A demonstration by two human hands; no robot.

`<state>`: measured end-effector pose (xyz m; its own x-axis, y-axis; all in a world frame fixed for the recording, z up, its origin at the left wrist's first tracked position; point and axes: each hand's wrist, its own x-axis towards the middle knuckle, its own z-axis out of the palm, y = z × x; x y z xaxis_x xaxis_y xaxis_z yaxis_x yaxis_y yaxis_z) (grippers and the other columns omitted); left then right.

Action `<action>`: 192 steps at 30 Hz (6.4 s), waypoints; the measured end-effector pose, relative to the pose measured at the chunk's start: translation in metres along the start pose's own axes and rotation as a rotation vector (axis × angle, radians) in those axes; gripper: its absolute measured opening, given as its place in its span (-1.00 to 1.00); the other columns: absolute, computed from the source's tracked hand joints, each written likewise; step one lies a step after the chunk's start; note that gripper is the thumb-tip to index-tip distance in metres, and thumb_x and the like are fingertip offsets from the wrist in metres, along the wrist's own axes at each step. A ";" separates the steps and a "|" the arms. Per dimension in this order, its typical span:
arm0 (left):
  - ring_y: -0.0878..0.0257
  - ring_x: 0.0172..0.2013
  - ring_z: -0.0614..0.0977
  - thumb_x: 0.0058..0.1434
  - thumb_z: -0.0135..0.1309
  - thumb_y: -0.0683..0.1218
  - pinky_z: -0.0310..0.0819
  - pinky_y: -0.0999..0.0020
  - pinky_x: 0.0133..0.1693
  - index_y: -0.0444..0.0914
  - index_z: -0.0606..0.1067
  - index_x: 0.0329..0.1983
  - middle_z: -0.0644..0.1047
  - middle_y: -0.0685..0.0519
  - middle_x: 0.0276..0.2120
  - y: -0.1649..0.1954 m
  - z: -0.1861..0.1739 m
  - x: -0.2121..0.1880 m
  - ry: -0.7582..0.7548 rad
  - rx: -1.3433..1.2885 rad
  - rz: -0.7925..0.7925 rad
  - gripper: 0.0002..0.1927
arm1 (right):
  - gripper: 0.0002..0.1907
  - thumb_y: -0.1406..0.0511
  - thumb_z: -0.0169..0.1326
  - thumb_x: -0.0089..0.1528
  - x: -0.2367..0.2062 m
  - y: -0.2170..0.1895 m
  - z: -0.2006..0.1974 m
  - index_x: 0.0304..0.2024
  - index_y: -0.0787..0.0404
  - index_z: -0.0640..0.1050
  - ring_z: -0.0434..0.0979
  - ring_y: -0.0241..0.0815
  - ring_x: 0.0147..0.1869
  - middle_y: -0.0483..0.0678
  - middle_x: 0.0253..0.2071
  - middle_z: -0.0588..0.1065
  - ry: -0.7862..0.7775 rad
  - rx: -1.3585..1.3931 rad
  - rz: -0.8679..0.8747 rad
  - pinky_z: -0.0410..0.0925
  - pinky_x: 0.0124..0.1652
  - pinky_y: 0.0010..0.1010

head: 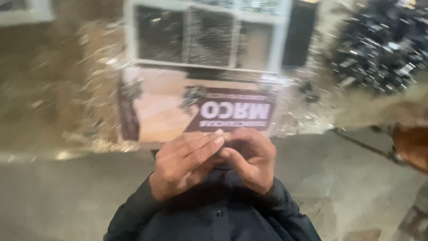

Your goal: The person picks small metal connector parts from a compartment box and from piles on the table, presses and twists the parts together by hand to assemble connectors, and places finished assemblies back into the box compartments. They repeat this assembly cycle throughout the episode.

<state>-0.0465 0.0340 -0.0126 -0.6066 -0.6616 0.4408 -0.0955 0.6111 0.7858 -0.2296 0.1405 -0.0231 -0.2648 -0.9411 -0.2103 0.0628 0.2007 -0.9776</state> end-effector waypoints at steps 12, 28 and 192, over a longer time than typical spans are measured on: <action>0.08 -0.13 0.76 0.28 0.20 -0.30 0.64 0.34 -0.12 -0.29 0.55 0.08 0.66 -0.09 -0.09 0.005 0.026 0.021 -0.011 -0.113 -0.211 -0.70 | -0.76 0.36 0.29 0.09 0.069 -0.027 -0.093 -0.20 0.29 0.63 0.53 0.13 -0.06 0.13 -0.16 0.60 0.588 -1.566 -0.520 0.40 -0.06 -0.24; 0.06 -0.09 0.74 0.27 0.22 -0.30 0.64 0.31 -0.08 -0.25 0.54 0.09 0.65 -0.07 -0.07 0.009 0.018 0.027 -0.021 -0.180 -0.226 -0.67 | -0.74 0.51 0.35 0.08 0.030 -0.036 -0.047 -0.18 0.29 0.67 0.57 -0.28 -0.26 -0.02 -0.31 0.59 0.148 -0.360 -0.290 0.36 -0.27 -0.52; -0.15 0.10 0.49 0.14 0.17 -0.08 0.44 0.01 0.07 -0.27 0.53 -0.15 0.41 -0.19 0.08 -0.101 -0.083 0.144 -0.254 0.394 0.094 -0.75 | -0.77 0.23 0.25 0.34 0.109 0.018 -0.104 -0.03 0.22 0.64 0.52 0.00 0.20 0.03 0.04 0.58 0.657 -1.015 -0.584 0.25 0.26 -0.19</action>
<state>-0.0590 -0.1591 0.0074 -0.7958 -0.4986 0.3436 -0.2934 0.8139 0.5016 -0.3571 0.0693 -0.0641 -0.4352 -0.7109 0.5525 -0.8778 0.1985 -0.4360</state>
